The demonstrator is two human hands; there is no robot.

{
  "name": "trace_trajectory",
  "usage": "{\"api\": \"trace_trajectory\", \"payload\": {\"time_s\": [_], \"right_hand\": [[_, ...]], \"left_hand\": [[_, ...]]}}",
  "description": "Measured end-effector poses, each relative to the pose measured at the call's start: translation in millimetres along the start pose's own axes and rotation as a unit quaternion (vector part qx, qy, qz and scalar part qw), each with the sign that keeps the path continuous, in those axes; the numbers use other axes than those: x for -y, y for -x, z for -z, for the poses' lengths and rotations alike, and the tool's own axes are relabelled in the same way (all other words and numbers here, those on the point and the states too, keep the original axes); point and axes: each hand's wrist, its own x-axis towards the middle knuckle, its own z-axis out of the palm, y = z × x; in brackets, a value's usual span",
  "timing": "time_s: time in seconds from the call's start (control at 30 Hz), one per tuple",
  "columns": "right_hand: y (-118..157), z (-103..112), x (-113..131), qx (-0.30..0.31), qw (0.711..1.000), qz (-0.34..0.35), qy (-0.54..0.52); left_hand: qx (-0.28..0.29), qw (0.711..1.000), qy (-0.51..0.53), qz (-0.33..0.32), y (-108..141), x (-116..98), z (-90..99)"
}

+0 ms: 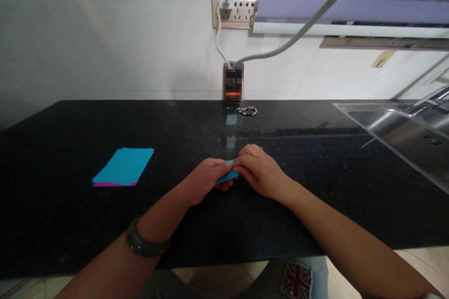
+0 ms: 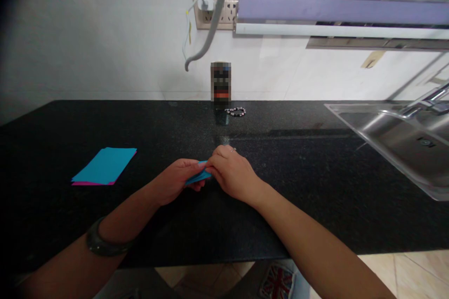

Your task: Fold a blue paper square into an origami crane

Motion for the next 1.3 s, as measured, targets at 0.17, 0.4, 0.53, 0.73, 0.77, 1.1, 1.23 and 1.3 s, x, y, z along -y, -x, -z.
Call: {"api": "trace_trajectory", "payload": {"time_s": [0.17, 0.4, 0.53, 0.73, 0.77, 1.1, 1.23, 1.3], "right_hand": [[1, -2, -3, -0.036, 0.999, -0.006, -0.028], [-2, -11, -5, -0.172, 0.909, -0.25, -0.287], [-4, -9, -3, -0.044, 0.835, -0.314, -0.449], [-5, -6, 3, -0.04, 0.848, -0.289, -0.443], [-5, -7, 3, -0.043, 0.85, -0.292, -0.437], [-5, -12, 3, -0.055, 0.853, -0.307, -0.419], [-6, -13, 3, -0.073, 0.841, -0.314, -0.434], [-6, -13, 2, -0.083, 0.837, -0.318, -0.437]], "left_hand": [[0.01, 1.0, 0.008, -0.001, 0, 0, 1.1], [-0.033, 0.999, 0.023, -0.019, -1, 0, 0.8], [-0.034, 0.999, 0.019, -0.03, 0, -2, -1.3], [-0.046, 0.998, -0.02, -0.035, -1, 0, -3.3], [-0.055, 0.997, -0.028, -0.04, -2, 1, -3.6], [-0.101, 0.987, -0.095, -0.077, -1, -1, -7.8], [-0.079, 0.992, -0.074, -0.071, 1, -4, -7.9], [-0.058, 0.995, -0.047, -0.068, 1, -3, -6.9]]}}
